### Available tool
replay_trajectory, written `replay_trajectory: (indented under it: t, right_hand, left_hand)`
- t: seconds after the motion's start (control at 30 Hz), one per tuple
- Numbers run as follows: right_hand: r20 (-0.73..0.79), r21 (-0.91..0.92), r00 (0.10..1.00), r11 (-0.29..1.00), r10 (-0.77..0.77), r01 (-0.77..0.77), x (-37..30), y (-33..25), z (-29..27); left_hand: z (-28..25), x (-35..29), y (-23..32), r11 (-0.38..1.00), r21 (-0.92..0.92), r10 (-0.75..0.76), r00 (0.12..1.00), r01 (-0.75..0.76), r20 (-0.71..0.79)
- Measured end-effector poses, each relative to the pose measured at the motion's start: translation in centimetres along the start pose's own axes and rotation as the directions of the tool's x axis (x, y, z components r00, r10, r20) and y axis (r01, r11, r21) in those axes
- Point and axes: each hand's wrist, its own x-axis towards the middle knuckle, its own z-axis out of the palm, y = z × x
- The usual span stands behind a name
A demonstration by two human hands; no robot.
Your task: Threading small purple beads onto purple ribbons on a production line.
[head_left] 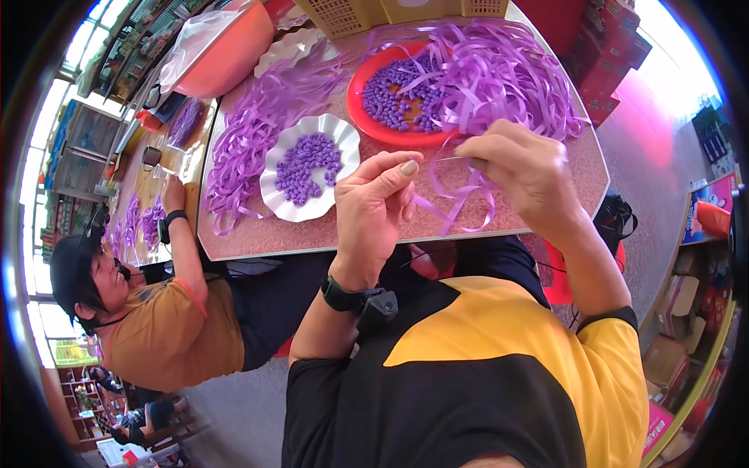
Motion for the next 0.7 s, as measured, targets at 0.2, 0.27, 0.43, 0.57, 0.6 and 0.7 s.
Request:
replay_trajectory:
  t: [0.2, 0.27, 0.43, 0.57, 0.6, 0.7]
  right_hand:
    - [0.083, -0.167, 0.981, 0.968, -0.178, 0.189, 0.5, 1.0, 1.7]
    - [0.071, -0.157, 0.980, 0.968, -0.185, 0.194, 0.4, 1.1, 1.9]
    - [0.067, -0.182, 0.976, 0.960, -0.205, 0.214, 0.4, 1.3, 2.1]
    - [0.063, -0.287, 0.958, 0.914, -0.281, 0.287, 0.4, 1.5, 2.1]
    - [0.053, -0.327, 0.944, 0.888, -0.325, 0.324, 0.4, 1.5, 2.1]
    - [0.078, -0.393, 0.925, 0.841, -0.373, 0.372, 0.4, 1.5, 1.9]
  left_hand:
    - [0.1, -0.5, -0.2, 0.992, 0.101, 0.067, 0.997, -0.070, 0.029]
    - [0.0, -0.5, -0.3, 0.986, 0.132, 0.095, 0.994, -0.101, 0.048]
    - [0.2, -0.7, -0.3, 0.975, 0.177, 0.125, 0.991, -0.132, 0.050]
    - [0.2, -0.8, -0.3, 0.961, 0.221, 0.152, 0.986, -0.163, 0.065]
    - [0.2, -0.8, -0.3, 0.962, 0.221, 0.152, 0.986, -0.163, 0.065]
    - [0.4, -1.1, -0.1, 0.958, 0.242, 0.142, 0.988, -0.153, 0.062]
